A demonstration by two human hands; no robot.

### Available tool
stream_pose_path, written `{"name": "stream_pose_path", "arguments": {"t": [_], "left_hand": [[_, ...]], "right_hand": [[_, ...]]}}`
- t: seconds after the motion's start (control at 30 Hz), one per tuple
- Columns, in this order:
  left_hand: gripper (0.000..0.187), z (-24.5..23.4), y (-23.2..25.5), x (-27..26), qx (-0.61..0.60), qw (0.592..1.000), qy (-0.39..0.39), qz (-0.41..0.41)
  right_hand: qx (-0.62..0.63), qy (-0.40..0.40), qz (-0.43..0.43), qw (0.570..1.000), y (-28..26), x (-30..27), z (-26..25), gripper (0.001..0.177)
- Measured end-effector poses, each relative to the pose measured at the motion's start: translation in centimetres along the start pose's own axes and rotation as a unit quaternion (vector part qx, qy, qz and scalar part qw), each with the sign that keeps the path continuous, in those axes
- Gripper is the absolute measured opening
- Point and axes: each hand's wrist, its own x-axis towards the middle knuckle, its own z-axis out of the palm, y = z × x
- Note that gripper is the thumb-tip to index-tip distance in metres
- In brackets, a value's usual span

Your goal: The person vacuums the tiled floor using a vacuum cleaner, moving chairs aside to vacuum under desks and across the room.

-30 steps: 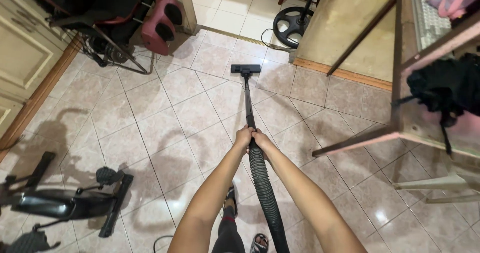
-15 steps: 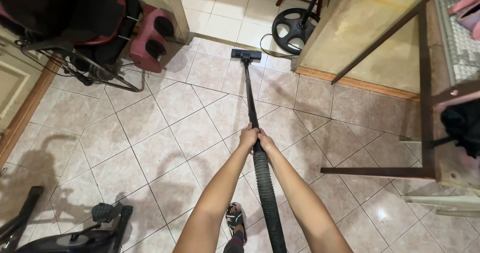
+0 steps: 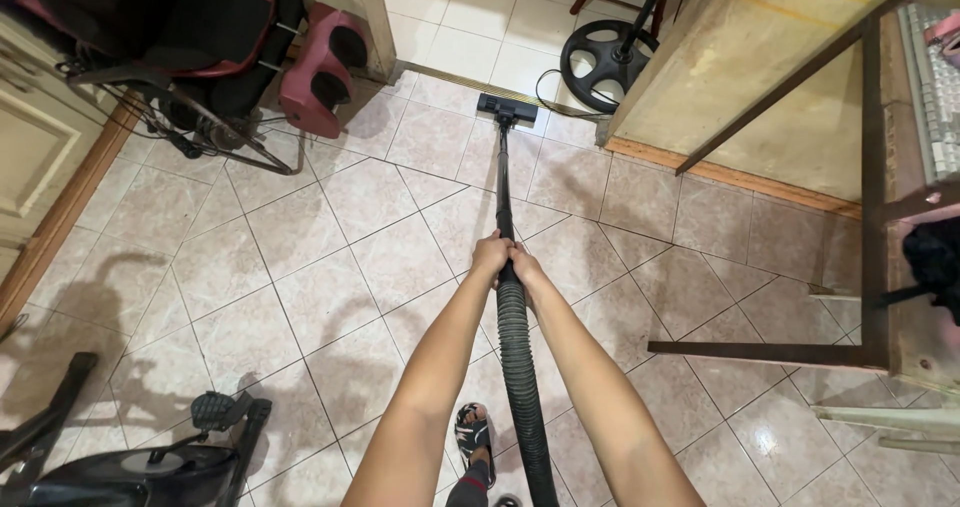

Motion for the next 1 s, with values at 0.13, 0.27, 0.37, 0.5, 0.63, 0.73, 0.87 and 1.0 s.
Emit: {"name": "stream_pose_path", "arguments": {"t": [0.13, 0.27, 0.37, 0.5, 0.63, 0.73, 0.87, 1.0], "left_hand": [[0.069, -0.3, -4.6, -2.3, -0.035, 0.998, 0.008, 0.044], [0.067, -0.9, -9.1, -5.5, -0.02, 0.999, 0.022, 0.032], [0.066, -1.7, -11.7, -9.8, -0.05, 0.998, 0.036, 0.032], [0.065, -3.1, -15.4, -17.5, -0.066, 0.997, 0.03, -0.003], [0.064, -4.0, -20.1, -21.9, -0.11, 0.992, 0.038, 0.039], [0.064, -4.2, -23.6, -22.1, -0.137, 0.99, 0.031, 0.032], [0.06, -4.8, -25.4, -20.5, -0.2, 0.978, 0.01, 0.055], [0.059, -6.0, -23.1, -18.3, -0.187, 0.981, 0.008, 0.043]], "right_hand": [[-0.017, 0.004, 0.008, 1.0, 3.5, -3.1, -0.3, 0.026], [-0.02, -0.025, 0.012, 0.999, 7.4, -7.0, -0.8, 0.024], [-0.024, -0.032, 0.021, 0.999, 10.0, -10.9, -0.8, 0.024], [-0.074, -0.037, 0.035, 0.996, 13.8, -17.3, -0.9, 0.024], [-0.118, -0.048, 0.037, 0.991, 16.9, -23.3, -0.2, 0.026], [-0.121, -0.069, 0.034, 0.99, 18.3, -26.6, 0.4, 0.027], [-0.113, -0.057, 0.054, 0.99, 18.4, -27.9, 1.8, 0.027], [-0.093, -0.058, 0.056, 0.992, 16.8, -25.4, 3.2, 0.027]]}}
